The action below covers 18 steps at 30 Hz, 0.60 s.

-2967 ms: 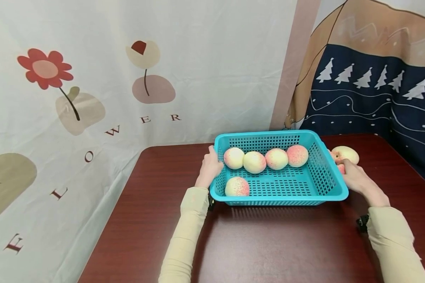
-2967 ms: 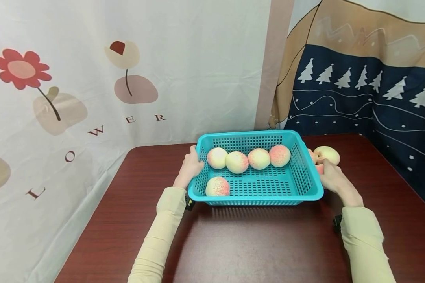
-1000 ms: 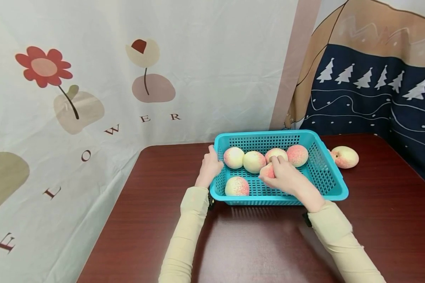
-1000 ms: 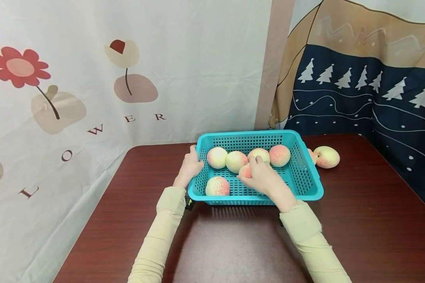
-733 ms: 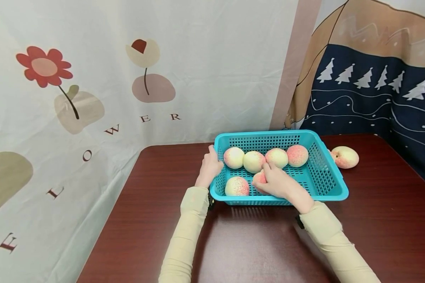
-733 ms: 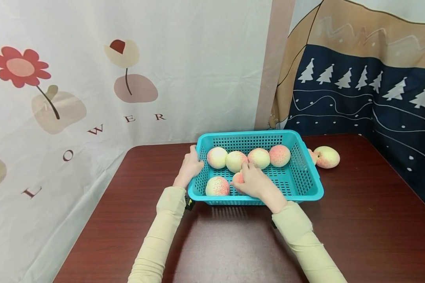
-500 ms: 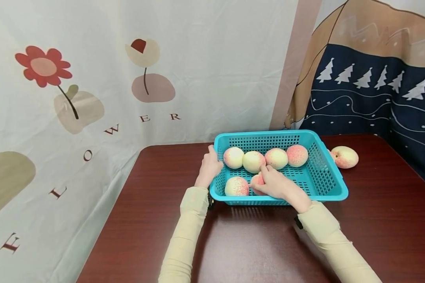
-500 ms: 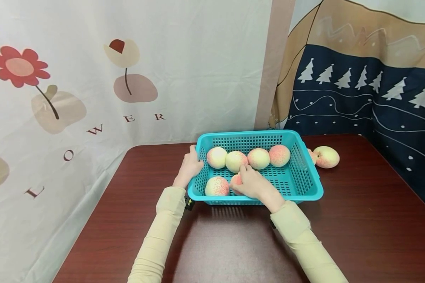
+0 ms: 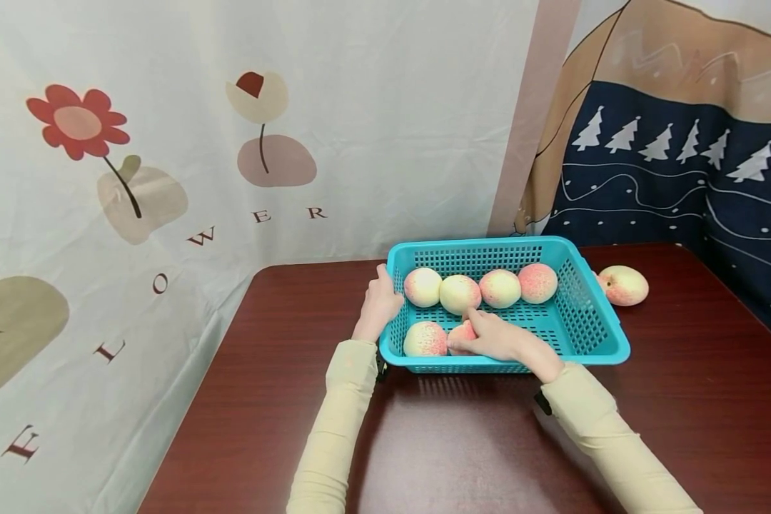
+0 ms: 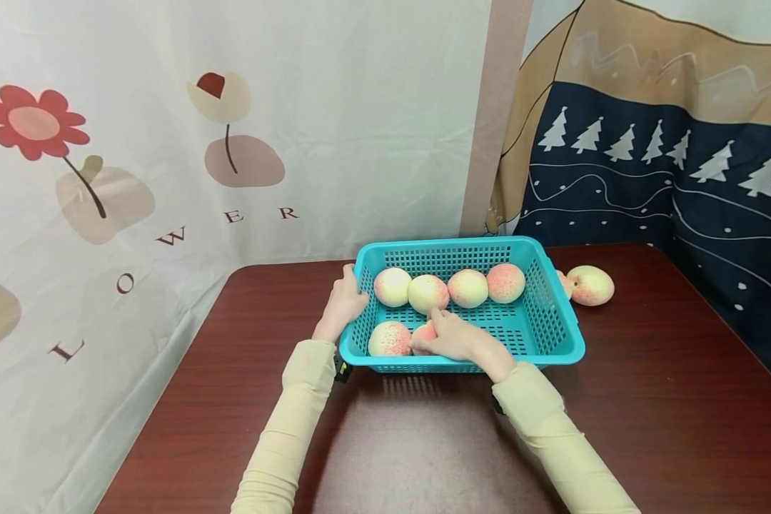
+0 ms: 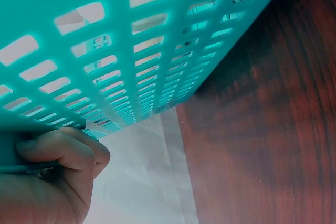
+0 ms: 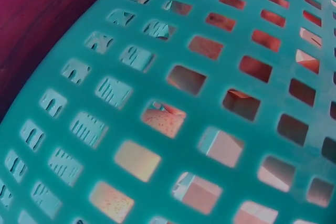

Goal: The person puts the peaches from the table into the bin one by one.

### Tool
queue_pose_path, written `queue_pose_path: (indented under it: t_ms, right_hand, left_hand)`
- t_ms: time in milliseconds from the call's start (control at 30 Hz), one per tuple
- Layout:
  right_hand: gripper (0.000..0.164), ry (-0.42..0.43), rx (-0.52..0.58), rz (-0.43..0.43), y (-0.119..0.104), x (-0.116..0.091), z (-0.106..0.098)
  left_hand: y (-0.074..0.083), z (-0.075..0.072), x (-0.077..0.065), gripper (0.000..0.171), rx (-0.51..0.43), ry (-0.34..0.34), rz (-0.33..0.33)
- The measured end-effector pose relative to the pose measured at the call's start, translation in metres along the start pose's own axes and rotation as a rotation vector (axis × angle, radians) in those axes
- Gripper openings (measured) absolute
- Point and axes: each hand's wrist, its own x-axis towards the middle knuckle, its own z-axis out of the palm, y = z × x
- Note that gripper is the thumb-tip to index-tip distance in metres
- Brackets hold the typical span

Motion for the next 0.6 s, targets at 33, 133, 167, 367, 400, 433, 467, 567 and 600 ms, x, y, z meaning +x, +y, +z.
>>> queue_pose_path:
  t_ms: [33,133,167,367,400,433,467,567,600]
  right_hand:
    - [0.042,-0.004,0.001,-0.002,0.0001,0.0000,-0.0001]
    - [0.051,-0.014,-0.003,-0.013,-0.0005,-0.0006,-0.0008]
    - [0.055,-0.017,-0.003,-0.015,-0.0010,-0.0009,-0.0011]
    - [0.067,-0.032,-0.011,-0.010,-0.0024,-0.0021,-0.0018]
    - [0.067,-0.031,-0.015,-0.011,-0.0027,-0.0022,-0.0018]
    - [0.067,-0.027,-0.019,-0.013,-0.0028,-0.0021,-0.0016]
    - [0.065,-0.022,-0.023,-0.016,-0.0031,-0.0021,-0.0015]
    - [0.061,-0.001,-0.032,-0.028,-0.0046,-0.0027,-0.0016]
    - [0.060,0.011,-0.039,-0.033,-0.0052,-0.0030,-0.0016]
  left_hand:
    - [0.0000,0.0001,0.0001,0.063,0.000,-0.001,0.000]
    - [0.0003,-0.0001,0.0002,0.063,-0.001,-0.006,-0.001]
    - [0.0004,-0.0004,0.0001,0.063,-0.001,-0.007,-0.002]
    - [0.0012,-0.0019,-0.0006,0.064,-0.003,-0.010,-0.003]
    - [0.0012,-0.0020,-0.0007,0.063,-0.002,-0.008,-0.002]
    - [0.0013,-0.0020,-0.0008,0.063,0.000,-0.008,-0.002]
    - [0.0014,-0.0020,-0.0008,0.063,0.001,-0.007,-0.002]
    - [0.0012,-0.0016,-0.0006,0.063,0.005,-0.007,-0.003]
    - [0.0011,-0.0015,-0.0006,0.064,0.005,-0.007,-0.004]
